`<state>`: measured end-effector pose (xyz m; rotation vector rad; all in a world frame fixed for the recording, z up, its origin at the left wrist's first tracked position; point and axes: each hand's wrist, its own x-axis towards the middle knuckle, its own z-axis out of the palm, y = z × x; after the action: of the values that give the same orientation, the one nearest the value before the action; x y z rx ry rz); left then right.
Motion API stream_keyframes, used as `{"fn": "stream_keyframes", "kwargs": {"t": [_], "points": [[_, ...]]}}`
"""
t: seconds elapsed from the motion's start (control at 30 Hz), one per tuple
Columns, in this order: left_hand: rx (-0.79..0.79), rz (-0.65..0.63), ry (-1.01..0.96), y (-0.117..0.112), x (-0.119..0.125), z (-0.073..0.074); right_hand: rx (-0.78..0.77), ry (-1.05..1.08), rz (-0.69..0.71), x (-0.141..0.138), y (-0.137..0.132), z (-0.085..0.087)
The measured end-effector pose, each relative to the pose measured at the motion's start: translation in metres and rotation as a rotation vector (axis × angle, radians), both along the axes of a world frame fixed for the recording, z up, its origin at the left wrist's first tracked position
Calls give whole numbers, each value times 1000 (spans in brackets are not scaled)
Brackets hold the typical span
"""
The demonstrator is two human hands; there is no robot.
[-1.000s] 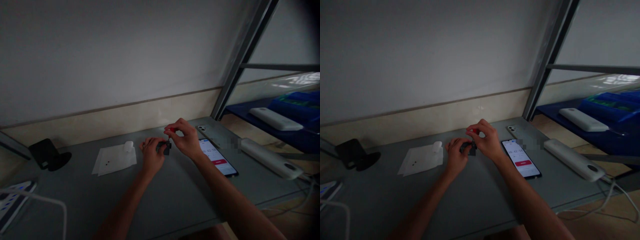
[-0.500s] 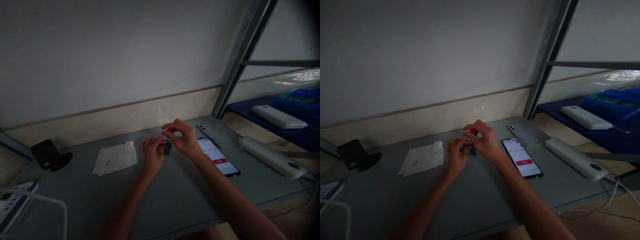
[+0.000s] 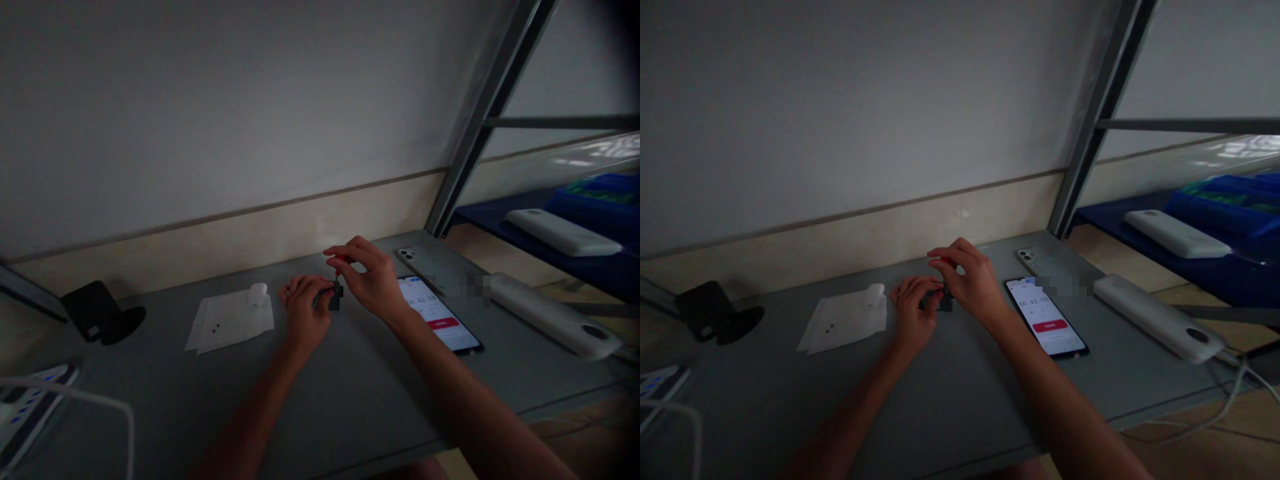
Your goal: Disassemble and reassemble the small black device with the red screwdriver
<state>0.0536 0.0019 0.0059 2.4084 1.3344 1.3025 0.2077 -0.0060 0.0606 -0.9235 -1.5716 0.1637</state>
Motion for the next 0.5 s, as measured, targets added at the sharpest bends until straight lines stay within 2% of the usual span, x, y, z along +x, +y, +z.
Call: {"fn": "stream_keyframes", "kwargs": {"t": [0.13, 0.37, 0.5], "points": [[27, 10, 14, -2, 0, 0, -29, -60, 130, 0, -2, 1], [34, -1, 24, -5, 1, 2, -30, -17, -17, -4, 1, -4], [29, -2, 39, -5, 0, 2, -19, -50, 36, -3, -1, -2]]}}
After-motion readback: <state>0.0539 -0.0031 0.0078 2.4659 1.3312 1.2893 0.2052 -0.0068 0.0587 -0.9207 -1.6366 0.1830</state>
